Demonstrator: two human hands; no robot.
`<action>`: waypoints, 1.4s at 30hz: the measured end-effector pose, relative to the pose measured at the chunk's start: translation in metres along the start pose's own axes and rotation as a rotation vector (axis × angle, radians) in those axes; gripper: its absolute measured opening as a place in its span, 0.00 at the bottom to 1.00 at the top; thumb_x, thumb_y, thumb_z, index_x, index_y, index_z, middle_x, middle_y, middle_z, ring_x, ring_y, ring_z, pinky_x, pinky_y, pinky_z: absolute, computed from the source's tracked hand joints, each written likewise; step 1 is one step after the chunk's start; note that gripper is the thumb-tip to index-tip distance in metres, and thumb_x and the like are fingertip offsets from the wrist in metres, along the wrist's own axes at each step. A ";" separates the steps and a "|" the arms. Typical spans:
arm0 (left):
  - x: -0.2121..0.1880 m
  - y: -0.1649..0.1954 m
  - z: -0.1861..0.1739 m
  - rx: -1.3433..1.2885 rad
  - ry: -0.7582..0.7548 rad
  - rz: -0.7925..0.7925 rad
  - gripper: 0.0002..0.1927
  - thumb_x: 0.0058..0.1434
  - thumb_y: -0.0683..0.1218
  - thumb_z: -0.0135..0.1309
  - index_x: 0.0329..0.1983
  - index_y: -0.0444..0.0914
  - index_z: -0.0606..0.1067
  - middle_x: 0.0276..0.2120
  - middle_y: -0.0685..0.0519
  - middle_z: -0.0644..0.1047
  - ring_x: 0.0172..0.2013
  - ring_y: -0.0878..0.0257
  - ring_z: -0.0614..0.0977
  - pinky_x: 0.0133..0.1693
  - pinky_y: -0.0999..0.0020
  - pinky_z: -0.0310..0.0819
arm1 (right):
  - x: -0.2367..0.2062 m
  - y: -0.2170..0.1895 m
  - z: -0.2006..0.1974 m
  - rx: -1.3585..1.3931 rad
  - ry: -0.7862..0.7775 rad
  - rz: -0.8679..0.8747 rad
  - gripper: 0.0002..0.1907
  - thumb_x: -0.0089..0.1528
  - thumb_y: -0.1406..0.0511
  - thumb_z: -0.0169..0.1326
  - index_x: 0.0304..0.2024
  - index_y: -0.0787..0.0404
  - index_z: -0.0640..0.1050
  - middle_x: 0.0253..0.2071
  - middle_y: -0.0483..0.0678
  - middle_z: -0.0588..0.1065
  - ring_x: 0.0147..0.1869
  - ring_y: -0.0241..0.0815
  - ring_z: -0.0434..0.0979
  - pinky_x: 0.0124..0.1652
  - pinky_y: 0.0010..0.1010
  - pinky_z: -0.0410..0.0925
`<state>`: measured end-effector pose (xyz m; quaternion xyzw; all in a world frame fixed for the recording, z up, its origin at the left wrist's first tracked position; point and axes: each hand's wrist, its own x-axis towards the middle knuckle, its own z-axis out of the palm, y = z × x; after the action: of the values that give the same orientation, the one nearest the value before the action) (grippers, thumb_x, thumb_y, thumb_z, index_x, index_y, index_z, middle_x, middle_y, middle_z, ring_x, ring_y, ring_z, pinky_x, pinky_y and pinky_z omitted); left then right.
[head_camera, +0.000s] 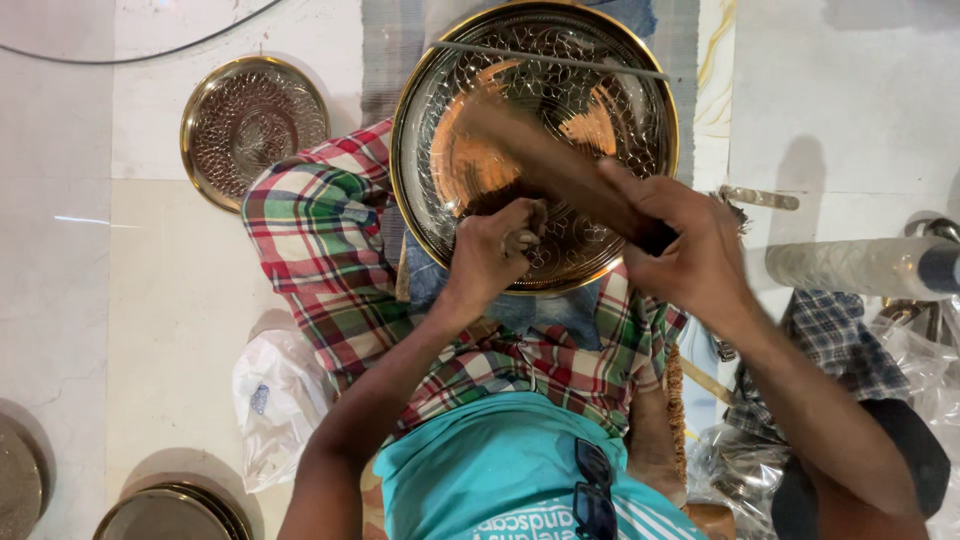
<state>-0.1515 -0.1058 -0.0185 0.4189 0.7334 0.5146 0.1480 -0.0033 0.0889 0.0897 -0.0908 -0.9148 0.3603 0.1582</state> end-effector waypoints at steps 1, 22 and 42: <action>0.000 -0.001 -0.001 -0.035 -0.033 -0.046 0.21 0.49 0.30 0.51 0.47 0.35 0.76 0.34 0.47 0.83 0.36 0.61 0.90 0.37 0.66 0.82 | -0.001 0.000 0.001 -0.026 -0.034 0.036 0.38 0.51 0.74 0.59 0.65 0.52 0.75 0.38 0.48 0.77 0.32 0.41 0.76 0.34 0.32 0.68; 0.051 0.006 -0.014 0.202 -0.383 0.432 0.22 0.44 0.36 0.58 0.46 0.39 0.82 0.29 0.43 0.82 0.29 0.47 0.84 0.33 0.54 0.78 | -0.090 0.022 0.051 0.146 0.297 0.307 0.34 0.48 0.75 0.60 0.60 0.61 0.75 0.45 0.52 0.79 0.45 0.39 0.80 0.43 0.27 0.72; 0.060 -0.030 -0.002 0.110 -0.573 0.410 0.19 0.45 0.34 0.56 0.41 0.38 0.81 0.27 0.47 0.82 0.25 0.53 0.82 0.31 0.59 0.76 | -0.072 -0.049 -0.007 -0.235 0.032 0.593 0.41 0.49 0.71 0.63 0.65 0.39 0.78 0.49 0.43 0.83 0.37 0.41 0.83 0.37 0.29 0.72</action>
<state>-0.2027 -0.0643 -0.0308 0.6921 0.5892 0.3549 0.2187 0.0638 0.0375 0.1120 -0.3769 -0.8812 0.2811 0.0493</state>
